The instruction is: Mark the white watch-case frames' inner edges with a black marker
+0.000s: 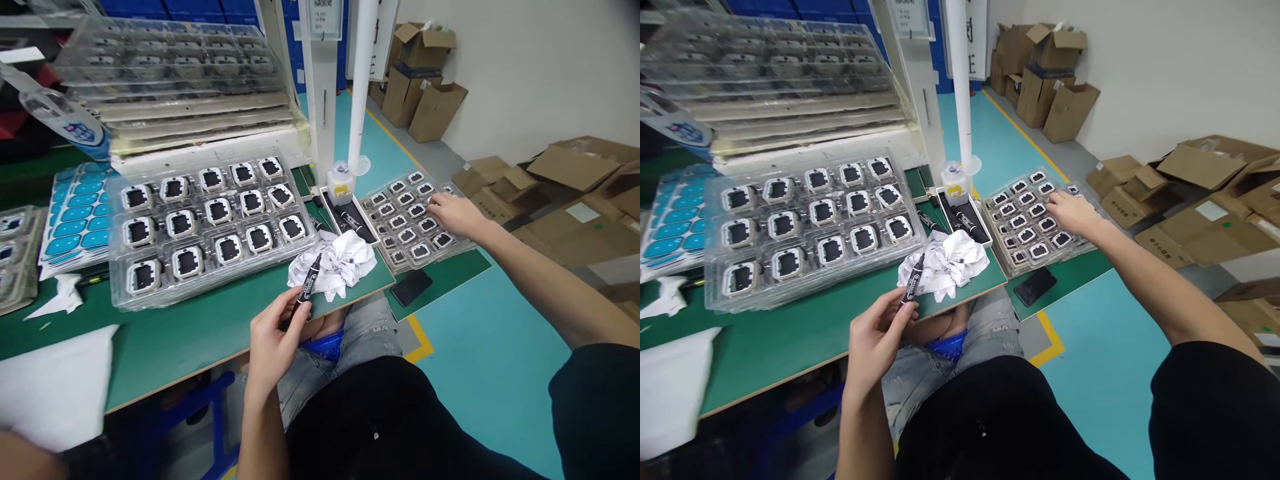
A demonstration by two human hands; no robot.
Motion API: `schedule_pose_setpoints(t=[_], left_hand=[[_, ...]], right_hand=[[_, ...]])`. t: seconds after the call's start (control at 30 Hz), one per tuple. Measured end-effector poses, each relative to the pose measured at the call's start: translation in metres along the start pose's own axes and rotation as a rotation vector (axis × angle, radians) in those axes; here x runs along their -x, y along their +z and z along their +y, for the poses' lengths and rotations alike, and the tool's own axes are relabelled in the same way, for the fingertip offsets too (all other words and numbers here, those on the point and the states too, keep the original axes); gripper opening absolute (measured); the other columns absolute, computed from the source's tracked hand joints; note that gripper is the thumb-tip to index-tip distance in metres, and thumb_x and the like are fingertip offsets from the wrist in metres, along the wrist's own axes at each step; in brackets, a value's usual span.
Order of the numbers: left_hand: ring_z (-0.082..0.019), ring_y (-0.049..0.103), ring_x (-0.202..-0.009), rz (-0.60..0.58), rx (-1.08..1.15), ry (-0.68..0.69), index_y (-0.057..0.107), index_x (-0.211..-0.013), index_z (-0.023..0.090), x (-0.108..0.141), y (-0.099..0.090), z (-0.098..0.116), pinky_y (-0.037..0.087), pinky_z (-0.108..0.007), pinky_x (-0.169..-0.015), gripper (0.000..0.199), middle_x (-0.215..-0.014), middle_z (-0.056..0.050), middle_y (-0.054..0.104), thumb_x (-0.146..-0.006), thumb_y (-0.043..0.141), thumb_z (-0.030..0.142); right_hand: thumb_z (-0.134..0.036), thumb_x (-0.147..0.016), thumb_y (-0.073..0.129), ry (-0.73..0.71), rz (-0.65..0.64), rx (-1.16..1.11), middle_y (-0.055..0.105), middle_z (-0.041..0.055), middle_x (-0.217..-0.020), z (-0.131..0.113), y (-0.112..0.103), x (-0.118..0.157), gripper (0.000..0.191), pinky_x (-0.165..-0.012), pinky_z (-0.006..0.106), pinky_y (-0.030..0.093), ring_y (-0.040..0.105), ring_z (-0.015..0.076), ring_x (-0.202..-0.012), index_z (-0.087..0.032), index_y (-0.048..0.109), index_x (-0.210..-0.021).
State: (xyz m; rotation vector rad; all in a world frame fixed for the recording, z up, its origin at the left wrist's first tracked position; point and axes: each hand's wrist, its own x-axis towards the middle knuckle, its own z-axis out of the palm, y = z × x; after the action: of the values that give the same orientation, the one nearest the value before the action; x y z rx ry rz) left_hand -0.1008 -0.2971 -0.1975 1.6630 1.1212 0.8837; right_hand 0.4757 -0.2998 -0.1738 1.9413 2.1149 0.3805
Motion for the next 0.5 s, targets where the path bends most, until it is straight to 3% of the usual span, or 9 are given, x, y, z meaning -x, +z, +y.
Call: schedule_pose_setpoints(t=[0.13,0.27,0.5], left_hand=[[-0.026,0.086,-0.101,-0.006,0.004,0.006,0.084,-0.137,0.02,0.001,0.0,-0.004,0.07,-0.032,-0.085,0.042,-0.112,-0.01,0.089,-0.107,0.08,0.049],[-0.026,0.086,-0.102,0.004,-0.005,0.021,0.083,-0.138,0.02,0.002,0.0,-0.007,0.07,-0.033,-0.086,0.043,-0.113,-0.009,0.089,-0.108,0.08,0.05],[-0.024,0.087,-0.098,-0.005,0.0,0.074,0.085,-0.137,0.022,0.002,-0.002,-0.006,0.07,-0.032,-0.088,0.038,-0.112,-0.008,0.089,-0.108,0.081,0.047]], right_hand=[[-0.033,-0.116,0.045,0.085,-0.06,-0.04,0.073,0.0174,-0.129,-0.003,-0.018,0.016,0.037,-0.073,0.037,0.042,0.065,0.0332,-0.119,-0.021,0.079,-0.111],[-0.034,-0.114,0.046,0.249,-0.131,-0.104,0.071,0.0196,-0.132,-0.022,-0.025,0.034,0.038,-0.077,0.04,0.047,0.067,0.0358,-0.122,-0.017,0.08,-0.114],[-0.031,-0.108,0.053,0.506,-0.152,-0.193,0.073,0.0186,-0.131,-0.078,0.008,0.046,0.029,-0.076,0.04,0.051,0.073,0.0358,-0.11,-0.018,0.079,-0.112]])
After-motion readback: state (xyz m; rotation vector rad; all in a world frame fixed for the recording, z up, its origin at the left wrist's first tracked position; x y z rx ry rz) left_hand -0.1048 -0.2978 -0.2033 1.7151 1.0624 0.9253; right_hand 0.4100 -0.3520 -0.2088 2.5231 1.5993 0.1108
